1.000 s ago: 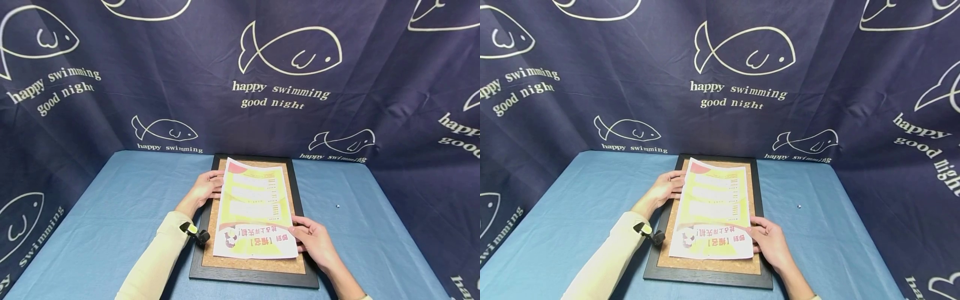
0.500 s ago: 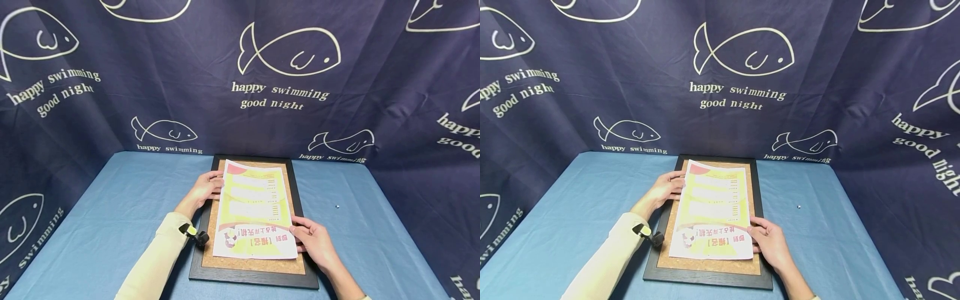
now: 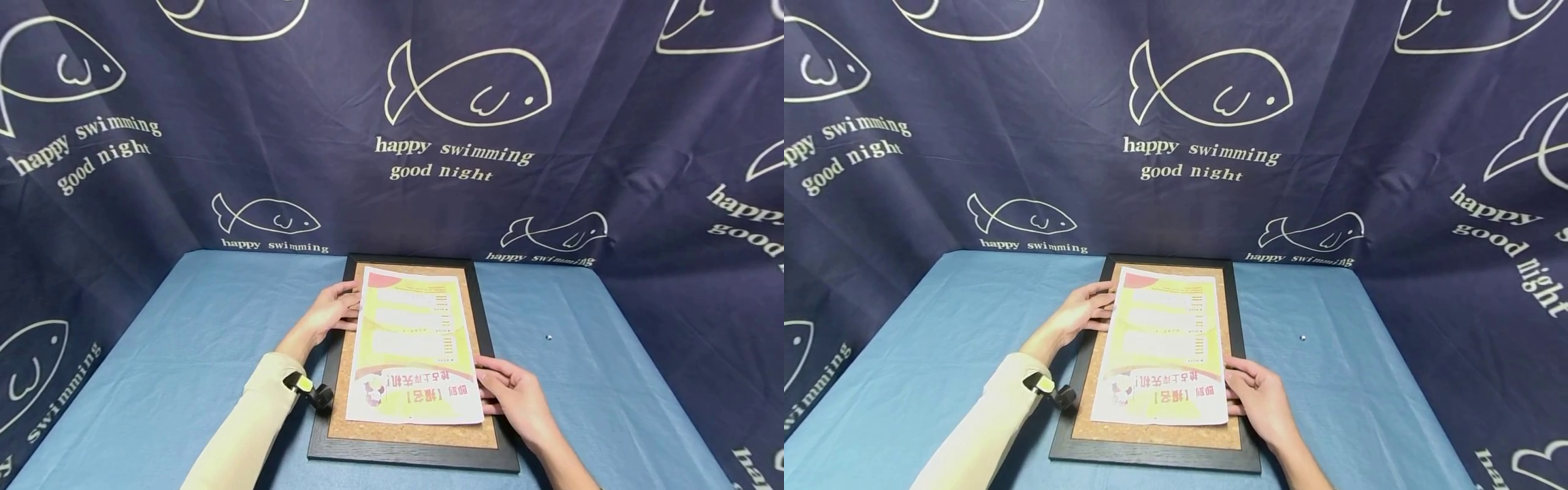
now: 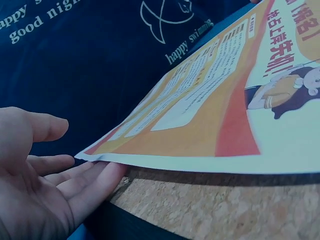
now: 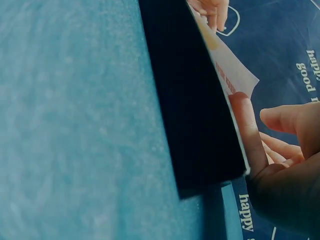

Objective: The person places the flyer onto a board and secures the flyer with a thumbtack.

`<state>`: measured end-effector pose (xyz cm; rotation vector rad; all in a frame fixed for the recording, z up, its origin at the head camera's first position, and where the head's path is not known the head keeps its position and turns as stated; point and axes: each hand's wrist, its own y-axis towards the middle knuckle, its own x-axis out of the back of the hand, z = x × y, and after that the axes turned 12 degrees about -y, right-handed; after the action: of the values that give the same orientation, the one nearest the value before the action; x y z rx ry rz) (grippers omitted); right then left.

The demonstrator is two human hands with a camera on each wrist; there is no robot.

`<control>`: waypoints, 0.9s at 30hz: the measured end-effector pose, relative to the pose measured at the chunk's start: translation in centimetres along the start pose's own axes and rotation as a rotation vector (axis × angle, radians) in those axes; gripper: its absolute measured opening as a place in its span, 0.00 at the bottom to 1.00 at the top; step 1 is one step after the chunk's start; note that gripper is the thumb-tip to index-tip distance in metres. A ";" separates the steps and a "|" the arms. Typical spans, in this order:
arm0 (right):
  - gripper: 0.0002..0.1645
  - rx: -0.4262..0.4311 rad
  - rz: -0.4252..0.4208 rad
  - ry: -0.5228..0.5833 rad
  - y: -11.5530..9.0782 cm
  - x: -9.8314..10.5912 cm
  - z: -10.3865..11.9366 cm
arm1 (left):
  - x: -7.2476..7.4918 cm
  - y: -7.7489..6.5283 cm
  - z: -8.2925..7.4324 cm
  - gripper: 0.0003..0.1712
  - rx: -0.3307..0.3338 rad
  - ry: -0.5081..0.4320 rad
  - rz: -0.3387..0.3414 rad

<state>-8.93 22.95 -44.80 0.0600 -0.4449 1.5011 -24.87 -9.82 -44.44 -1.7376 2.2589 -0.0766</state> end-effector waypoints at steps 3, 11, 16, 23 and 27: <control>0.23 0.001 -0.002 0.009 -0.1 0.1 0.1 | 0.2 -0.3 -0.1 0.31 -0.004 0.002 0.021; 0.21 0.011 -0.043 0.012 -0.4 0.3 0.1 | 0.2 -1.1 -0.5 0.33 0.005 -0.024 0.058; 0.22 0.016 -0.036 0.010 -0.7 0.5 0.1 | 0.3 -1.3 -0.5 0.34 0.001 -0.033 0.063; 0.23 0.008 -0.038 0.002 -1.3 0.8 0.0 | 0.4 -1.7 -0.6 0.32 -0.017 -0.037 0.065; 0.23 0.002 -0.032 0.001 -1.7 1.0 0.1 | 0.5 -2.0 -0.8 0.32 -0.031 -0.020 0.068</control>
<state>-7.31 23.70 -43.95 0.0673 -0.4397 1.4700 -23.28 -10.92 -43.36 -1.6679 2.3143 -0.0095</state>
